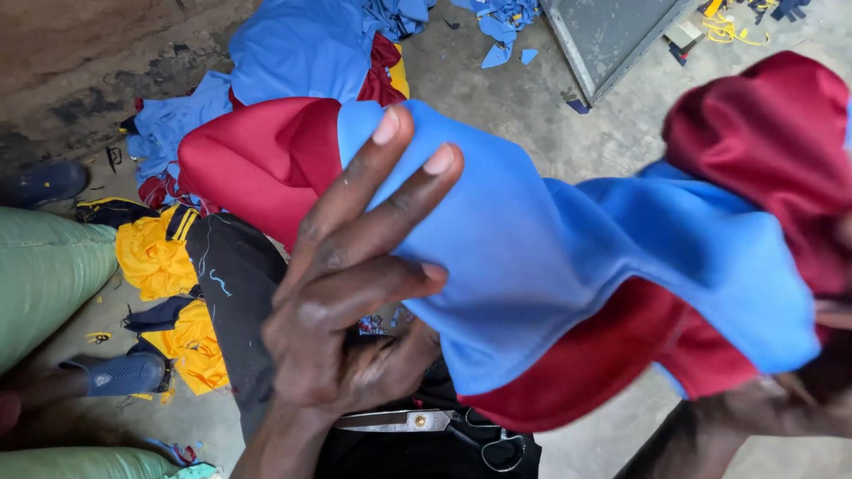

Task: Trimming excess threads and fabric edges from finished or semi-finished garments using scissors.

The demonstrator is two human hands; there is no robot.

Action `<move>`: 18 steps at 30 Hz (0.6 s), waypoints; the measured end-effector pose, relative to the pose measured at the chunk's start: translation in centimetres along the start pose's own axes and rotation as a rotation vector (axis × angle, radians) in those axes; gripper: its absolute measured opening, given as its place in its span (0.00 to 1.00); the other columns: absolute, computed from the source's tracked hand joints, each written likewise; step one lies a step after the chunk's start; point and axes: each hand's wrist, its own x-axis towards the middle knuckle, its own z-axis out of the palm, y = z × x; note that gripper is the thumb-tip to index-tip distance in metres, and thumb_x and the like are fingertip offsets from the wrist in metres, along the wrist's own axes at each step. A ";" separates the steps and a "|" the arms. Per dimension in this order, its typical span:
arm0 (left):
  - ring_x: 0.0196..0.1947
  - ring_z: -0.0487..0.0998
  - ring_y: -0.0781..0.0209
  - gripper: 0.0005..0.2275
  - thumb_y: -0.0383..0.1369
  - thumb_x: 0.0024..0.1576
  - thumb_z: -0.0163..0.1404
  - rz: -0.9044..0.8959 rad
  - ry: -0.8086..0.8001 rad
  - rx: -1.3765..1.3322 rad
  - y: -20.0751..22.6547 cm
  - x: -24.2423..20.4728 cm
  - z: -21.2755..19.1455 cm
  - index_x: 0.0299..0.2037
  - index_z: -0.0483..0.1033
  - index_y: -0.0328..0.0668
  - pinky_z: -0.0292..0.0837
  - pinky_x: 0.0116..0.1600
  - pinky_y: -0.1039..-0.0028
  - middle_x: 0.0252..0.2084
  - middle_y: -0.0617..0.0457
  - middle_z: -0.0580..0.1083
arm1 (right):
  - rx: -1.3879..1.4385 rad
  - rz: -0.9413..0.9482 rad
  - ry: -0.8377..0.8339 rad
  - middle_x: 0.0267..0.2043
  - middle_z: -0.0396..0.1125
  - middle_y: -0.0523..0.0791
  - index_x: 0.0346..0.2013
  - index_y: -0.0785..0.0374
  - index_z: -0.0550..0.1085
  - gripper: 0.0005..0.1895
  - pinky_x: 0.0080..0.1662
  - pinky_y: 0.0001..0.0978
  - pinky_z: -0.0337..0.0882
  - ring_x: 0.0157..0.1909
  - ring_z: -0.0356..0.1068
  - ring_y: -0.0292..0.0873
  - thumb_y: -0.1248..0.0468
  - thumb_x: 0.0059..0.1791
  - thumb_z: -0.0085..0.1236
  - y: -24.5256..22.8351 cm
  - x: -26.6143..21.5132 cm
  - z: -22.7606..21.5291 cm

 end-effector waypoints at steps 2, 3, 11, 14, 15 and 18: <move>0.61 0.72 0.31 0.02 0.23 0.63 0.44 -0.065 -0.095 0.067 -2.1 -2.3 0.2 0.41 0.66 0.29 0.73 0.66 0.48 0.54 0.29 0.74 | -0.179 0.000 -0.152 0.57 0.64 0.59 0.45 0.74 0.60 0.02 0.78 0.55 0.57 0.67 0.65 0.60 0.76 0.60 0.42 1.7 -7.9 -4.8; 0.48 0.81 0.40 0.03 0.18 0.59 0.48 -0.136 -0.194 0.128 -3.2 -3.8 0.4 0.41 0.69 0.26 0.77 0.53 0.58 0.46 0.38 0.79 | -0.272 0.009 -0.227 0.50 0.70 0.61 0.38 0.73 0.64 0.07 0.76 0.55 0.63 0.62 0.71 0.62 0.80 0.60 0.46 1.2 -12.3 -7.5; 0.59 0.81 0.57 0.20 0.46 0.58 0.59 -0.979 -1.004 -0.023 -9.5 -14.9 -0.5 0.57 0.77 0.48 0.74 0.57 0.64 0.56 0.53 0.81 | -0.269 0.878 -0.938 0.37 0.83 0.36 0.37 0.54 0.80 0.06 0.35 0.28 0.69 0.41 0.84 0.31 0.59 0.47 0.67 6.9 -18.2 -6.1; 0.54 0.85 0.51 0.18 0.44 0.60 0.57 -0.860 -0.722 0.015 -12.3 -14.1 2.0 0.54 0.76 0.42 0.79 0.50 0.60 0.51 0.47 0.83 | -0.269 0.804 -0.840 0.47 0.78 0.37 0.44 0.56 0.77 0.17 0.40 0.35 0.69 0.48 0.79 0.37 0.52 0.46 0.64 7.2 -16.8 -3.5; 0.54 0.83 0.47 0.19 0.45 0.61 0.54 -0.782 -0.633 0.044 -13.5 -14.2 2.6 0.55 0.74 0.41 0.78 0.50 0.59 0.53 0.46 0.82 | -0.237 0.783 -0.911 0.55 0.77 0.37 0.49 0.55 0.76 0.24 0.55 0.37 0.76 0.55 0.78 0.40 0.47 0.45 0.64 7.7 -16.5 -2.5; 0.45 0.81 0.56 0.28 0.61 0.48 0.59 -1.020 -1.072 0.036 -12.2 -12.4 2.3 0.46 0.77 0.48 0.72 0.44 0.65 0.46 0.55 0.80 | -0.197 0.750 -1.145 0.63 0.71 0.36 0.61 0.44 0.69 0.43 0.56 0.34 0.71 0.59 0.74 0.40 0.43 0.35 0.76 7.5 -16.8 -2.3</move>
